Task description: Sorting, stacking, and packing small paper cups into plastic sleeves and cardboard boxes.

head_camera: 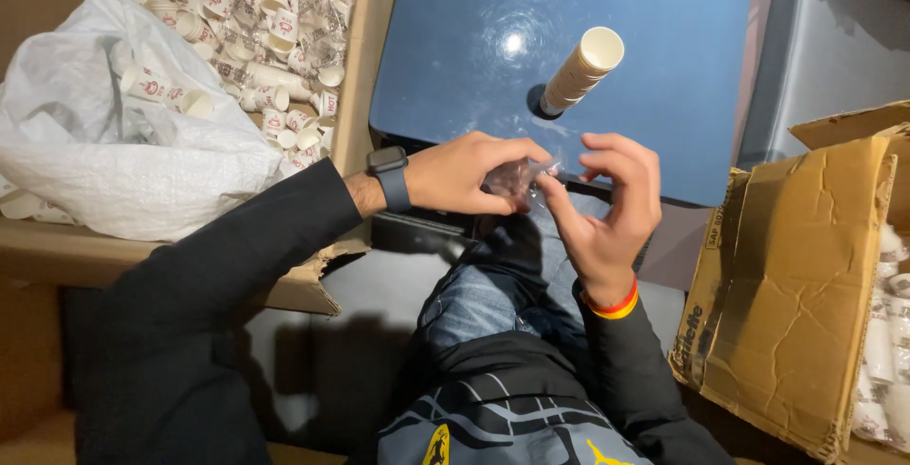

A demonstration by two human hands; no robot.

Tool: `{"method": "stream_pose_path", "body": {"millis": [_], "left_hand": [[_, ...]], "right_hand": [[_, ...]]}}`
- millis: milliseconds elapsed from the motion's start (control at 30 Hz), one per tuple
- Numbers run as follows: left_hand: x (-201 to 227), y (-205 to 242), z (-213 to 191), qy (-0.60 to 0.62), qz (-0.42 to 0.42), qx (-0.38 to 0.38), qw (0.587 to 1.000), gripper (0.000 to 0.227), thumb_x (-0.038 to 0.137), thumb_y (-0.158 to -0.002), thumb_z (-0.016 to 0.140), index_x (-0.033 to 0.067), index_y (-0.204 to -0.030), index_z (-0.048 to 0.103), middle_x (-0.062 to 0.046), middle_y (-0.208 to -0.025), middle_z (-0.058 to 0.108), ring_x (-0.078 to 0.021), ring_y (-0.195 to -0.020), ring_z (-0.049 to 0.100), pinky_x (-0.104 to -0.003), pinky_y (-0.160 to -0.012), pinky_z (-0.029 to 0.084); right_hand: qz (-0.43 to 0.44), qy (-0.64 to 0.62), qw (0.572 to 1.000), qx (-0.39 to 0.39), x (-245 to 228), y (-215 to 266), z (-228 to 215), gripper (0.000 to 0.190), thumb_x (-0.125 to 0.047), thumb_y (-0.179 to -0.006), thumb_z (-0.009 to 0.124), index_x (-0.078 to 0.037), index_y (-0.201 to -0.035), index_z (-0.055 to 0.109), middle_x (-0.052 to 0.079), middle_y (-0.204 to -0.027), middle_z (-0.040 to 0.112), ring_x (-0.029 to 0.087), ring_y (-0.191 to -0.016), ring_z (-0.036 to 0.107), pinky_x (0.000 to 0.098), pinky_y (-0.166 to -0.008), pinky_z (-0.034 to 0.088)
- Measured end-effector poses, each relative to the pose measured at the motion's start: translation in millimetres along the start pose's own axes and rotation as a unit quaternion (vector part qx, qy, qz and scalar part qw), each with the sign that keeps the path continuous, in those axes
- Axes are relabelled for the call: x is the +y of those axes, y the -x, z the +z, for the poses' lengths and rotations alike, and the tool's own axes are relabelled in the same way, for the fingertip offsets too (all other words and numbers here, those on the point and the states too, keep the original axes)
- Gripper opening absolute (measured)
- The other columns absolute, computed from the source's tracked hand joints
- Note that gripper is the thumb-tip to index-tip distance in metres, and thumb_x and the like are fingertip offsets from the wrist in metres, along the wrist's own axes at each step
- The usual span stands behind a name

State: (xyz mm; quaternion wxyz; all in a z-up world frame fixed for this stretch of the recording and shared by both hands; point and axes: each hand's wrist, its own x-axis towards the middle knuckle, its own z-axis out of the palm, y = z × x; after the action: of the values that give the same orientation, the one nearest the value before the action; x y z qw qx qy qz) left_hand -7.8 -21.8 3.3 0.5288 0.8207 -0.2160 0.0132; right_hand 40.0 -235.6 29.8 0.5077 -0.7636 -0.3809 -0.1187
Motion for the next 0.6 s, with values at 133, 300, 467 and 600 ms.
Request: {"method": "stream_pose_path", "body": {"millis": [133, 300, 467, 600], "left_hand": [[-12, 2, -1, 0.110, -0.016, -0.016, 0.994, 0.049, 0.016, -0.092, 0.076, 0.0072, -0.136, 0.056, -0.005, -0.096, 0.078, -0.0169, -0.093, 0.080, -0.031, -0.086, 0.064], [-6, 4, -2, 0.068, 0.056, -0.058, 0.994, 0.042, 0.006, -0.088, 0.075, 0.0057, -0.129, 0.062, -0.005, -0.095, 0.071, -0.0139, -0.087, 0.072, -0.031, -0.078, 0.058], [-13, 2, 0, 0.116, -0.008, -0.109, 0.987, 0.040, 0.012, -0.088, 0.072, 0.0055, -0.125, 0.061, -0.002, -0.097, 0.070, -0.0112, -0.087, 0.073, -0.030, -0.076, 0.061], [-9, 2, -4, 0.073, -0.024, -0.100, 0.992, 0.043, 0.016, -0.085, 0.077, 0.0052, -0.124, 0.062, -0.005, -0.093, 0.068, -0.0167, -0.082, 0.070, -0.033, -0.074, 0.059]], "right_hand": [[-0.106, 0.024, 0.994, 0.015, 3, 0, -17, 0.046, -0.027, -0.087, 0.089, -0.008, -0.116, 0.060, 0.011, -0.132, 0.058, 0.029, -0.126, 0.062, 0.0388, -0.098, 0.055], [-0.153, 0.123, 0.965, -0.176, -9, -14, -24, 0.051, -0.032, -0.077, 0.092, -0.010, -0.119, 0.073, 0.018, -0.148, 0.048, 0.045, -0.144, 0.043, 0.0453, -0.097, 0.052], [-0.142, 0.148, 0.953, -0.222, -10, -15, -30, 0.035, -0.015, -0.078, 0.090, -0.013, -0.109, 0.073, 0.014, -0.151, 0.051, 0.045, -0.150, 0.042, 0.0498, -0.111, 0.049], [-0.149, 0.145, 0.949, -0.237, -24, -21, -33, 0.029, -0.011, -0.076, 0.089, -0.009, -0.100, 0.073, 0.017, -0.150, 0.050, 0.047, -0.149, 0.039, 0.0559, -0.117, 0.043]]}}
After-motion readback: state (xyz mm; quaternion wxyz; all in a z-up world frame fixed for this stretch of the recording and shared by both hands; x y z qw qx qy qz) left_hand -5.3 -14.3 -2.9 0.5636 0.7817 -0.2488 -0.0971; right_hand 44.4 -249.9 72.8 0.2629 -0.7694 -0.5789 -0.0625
